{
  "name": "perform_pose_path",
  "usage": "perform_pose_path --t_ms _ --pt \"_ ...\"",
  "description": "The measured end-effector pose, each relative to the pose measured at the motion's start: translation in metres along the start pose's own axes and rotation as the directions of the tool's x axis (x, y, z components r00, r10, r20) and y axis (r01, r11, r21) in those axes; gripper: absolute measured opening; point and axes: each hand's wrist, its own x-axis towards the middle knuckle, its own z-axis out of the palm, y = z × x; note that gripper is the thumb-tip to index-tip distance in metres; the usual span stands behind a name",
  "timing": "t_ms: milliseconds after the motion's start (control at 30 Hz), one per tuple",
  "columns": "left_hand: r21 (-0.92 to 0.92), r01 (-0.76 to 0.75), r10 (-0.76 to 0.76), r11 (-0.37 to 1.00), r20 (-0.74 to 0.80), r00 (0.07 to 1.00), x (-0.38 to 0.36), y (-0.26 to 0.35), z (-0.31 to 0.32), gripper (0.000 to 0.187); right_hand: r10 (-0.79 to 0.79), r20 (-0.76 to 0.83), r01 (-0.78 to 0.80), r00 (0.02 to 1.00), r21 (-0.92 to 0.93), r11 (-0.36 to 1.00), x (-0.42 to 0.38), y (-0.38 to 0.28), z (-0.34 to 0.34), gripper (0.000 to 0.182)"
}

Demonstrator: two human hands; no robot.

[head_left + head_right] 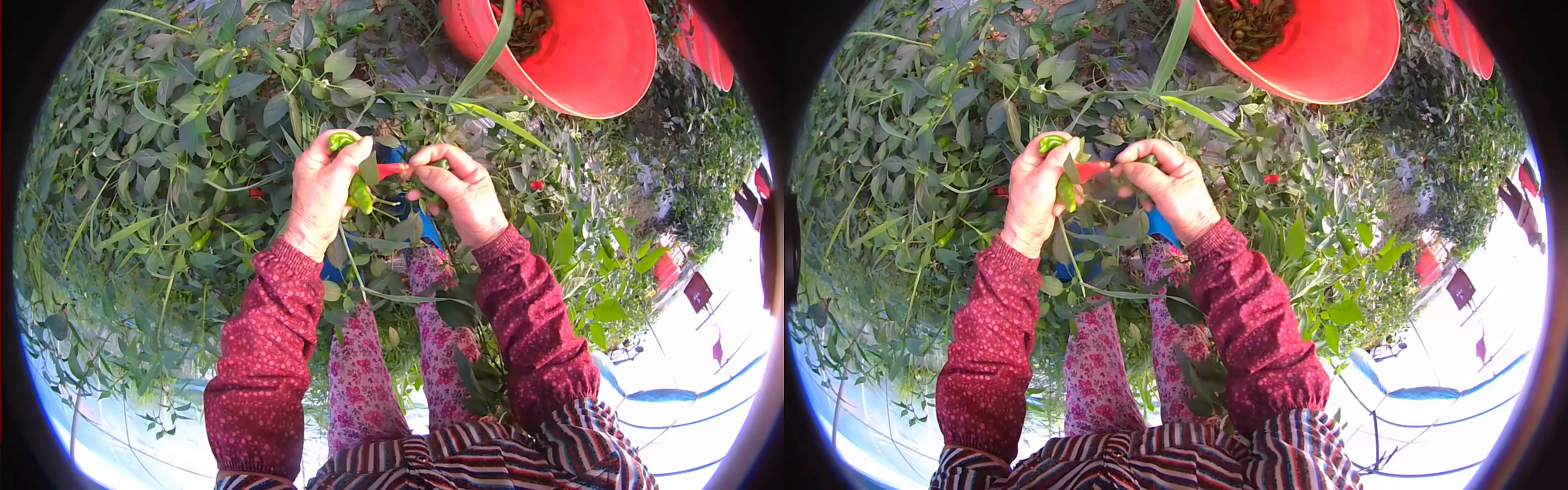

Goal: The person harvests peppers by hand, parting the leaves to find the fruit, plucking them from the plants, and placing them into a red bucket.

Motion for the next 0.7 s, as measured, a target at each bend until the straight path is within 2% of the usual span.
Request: perform_pose_path --t_ms 67,100,133,200,267,333,367,400,467,500,567,600,667,700 --pt "0.04 -0.099 0.101 0.994 -0.075 0.992 -0.001 -0.005 0.006 0.008 -0.16 0.082 0.17 0.984 -0.129 0.977 0.0 0.002 0.015 0.02" --pt "0.136 -0.163 0.173 0.977 -0.065 0.983 0.001 -0.009 0.004 0.01 -0.165 0.094 0.176 0.982 -0.123 0.977 0.0 0.001 0.019 0.029" --pt "0.135 -0.163 0.173 0.977 -0.067 0.983 0.002 -0.01 0.004 0.01 -0.164 0.095 0.175 0.982 -0.123 0.977 0.001 0.0 0.021 0.029" --pt "0.295 -0.32 0.332 0.9 0.01 0.943 0.003 -0.012 0.002 0.014 -0.268 0.15 0.293 0.952 -0.188 0.937 0.004 -0.002 0.023 0.03" --pt "0.348 -0.288 0.3 0.892 0.022 0.954 0.001 -0.009 0.002 0.016 -0.27 0.157 0.3 0.95 -0.221 0.928 0.008 0.0 0.02 0.027" --pt "0.329 -0.335 0.332 0.883 0.067 0.941 0.001 -0.012 0.001 0.016 -0.203 0.159 0.226 0.966 -0.148 0.963 0.009 0.001 0.017 0.026" --pt "0.328 -0.333 0.331 0.884 0.065 0.941 -0.002 -0.012 0.0 0.016 -0.086 0.104 0.098 0.991 -0.117 0.988 0.006 -0.003 0.015 0.022" --pt "0.325 -0.317 0.31 0.891 0.077 0.948 -0.005 -0.012 -0.001 0.016 -0.072 0.033 0.076 0.997 -0.147 0.986 0.005 -0.006 0.016 0.02" --pt "0.32 -0.304 0.29 0.898 0.091 0.953 -0.01 -0.008 0.0 0.015 -0.042 -0.057 0.042 0.998 -0.005 0.999 0.007 -0.001 0.016 0.017" --pt "0.383 -0.328 0.298 0.863 0.137 0.945 -0.011 -0.007 -0.001 0.014 -0.042 -0.057 0.041 0.998 -0.007 0.999 0.007 -0.001 0.015 0.017" --pt "0.469 -0.352 0.286 0.81 0.208 0.935 -0.016 -0.001 -0.001 0.013 -0.036 -0.156 0.046 0.987 0.061 0.997 0.007 -0.002 0.012 0.016" --pt "0.468 -0.351 0.286 0.811 0.206 0.936 -0.017 -0.001 -0.002 0.013 -0.089 -0.166 0.09 0.982 -0.004 0.996 0.007 -0.004 0.008 0.015" --pt "0.522 -0.301 0.201 0.798 0.24 0.95 -0.017 -0.002 -0.005 0.015 -0.261 -0.085 0.254 0.962 -0.088 0.963 0.012 0.001 0.01 0.015" --pt "0.49 -0.286 0.192 0.824 0.233 0.953 -0.014 -0.007 -0.007 0.017 -0.259 -0.085 0.251 0.962 -0.088 0.964 0.012 0.003 0.009 0.015"
